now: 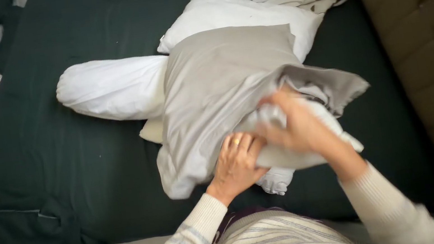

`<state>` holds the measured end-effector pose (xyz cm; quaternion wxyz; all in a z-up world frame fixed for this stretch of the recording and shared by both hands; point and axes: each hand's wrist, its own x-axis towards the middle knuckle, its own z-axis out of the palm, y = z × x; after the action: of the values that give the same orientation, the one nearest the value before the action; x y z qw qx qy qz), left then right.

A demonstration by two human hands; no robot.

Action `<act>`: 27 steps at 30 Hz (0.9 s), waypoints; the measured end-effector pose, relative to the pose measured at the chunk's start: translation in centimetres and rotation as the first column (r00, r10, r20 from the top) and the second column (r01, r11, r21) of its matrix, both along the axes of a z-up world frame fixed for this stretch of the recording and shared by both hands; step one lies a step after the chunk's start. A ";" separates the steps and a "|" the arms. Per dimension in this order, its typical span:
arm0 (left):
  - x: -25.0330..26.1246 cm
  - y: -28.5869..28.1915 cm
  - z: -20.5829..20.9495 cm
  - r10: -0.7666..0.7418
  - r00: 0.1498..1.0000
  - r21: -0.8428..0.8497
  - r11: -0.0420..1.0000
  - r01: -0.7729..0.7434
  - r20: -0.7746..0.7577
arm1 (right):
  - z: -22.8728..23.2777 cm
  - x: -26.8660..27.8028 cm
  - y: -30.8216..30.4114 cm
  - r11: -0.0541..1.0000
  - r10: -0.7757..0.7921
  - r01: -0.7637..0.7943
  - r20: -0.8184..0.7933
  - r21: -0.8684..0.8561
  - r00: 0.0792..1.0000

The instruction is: The person inserts a white pillow into a dark cylindrical pillowcase, then inserts a second white pillow into a gray pillowcase. They handle the pillows and cases by hand, adjusting and smoothing the fabric as they work on a bed.

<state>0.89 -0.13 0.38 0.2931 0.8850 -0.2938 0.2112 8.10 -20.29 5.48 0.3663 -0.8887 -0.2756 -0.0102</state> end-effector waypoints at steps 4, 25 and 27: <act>2.0 1.7 0.6 0.036 0.986 -0.057 0.998 -0.028 0.161 | 0.6 -4.8 2.1 0.974 0.088 -0.031 0.251 -0.223 0.964; 6.0 10.7 -3.8 0.053 0.597 -0.466 0.573 -0.674 -0.800 | 0.8 -3.2 0.5 0.895 -0.225 0.257 0.127 -0.364 0.966; 6.2 9.7 -2.2 0.028 0.623 -0.496 0.578 -0.648 -0.781 | 1.6 -3.6 2.2 0.878 -0.255 0.323 0.227 -0.352 0.940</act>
<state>7.07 9.57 -1.82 0.6639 0.7329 0.1479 0.0156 4.50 -18.04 7.12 0.1538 -0.9699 -0.1669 -0.0879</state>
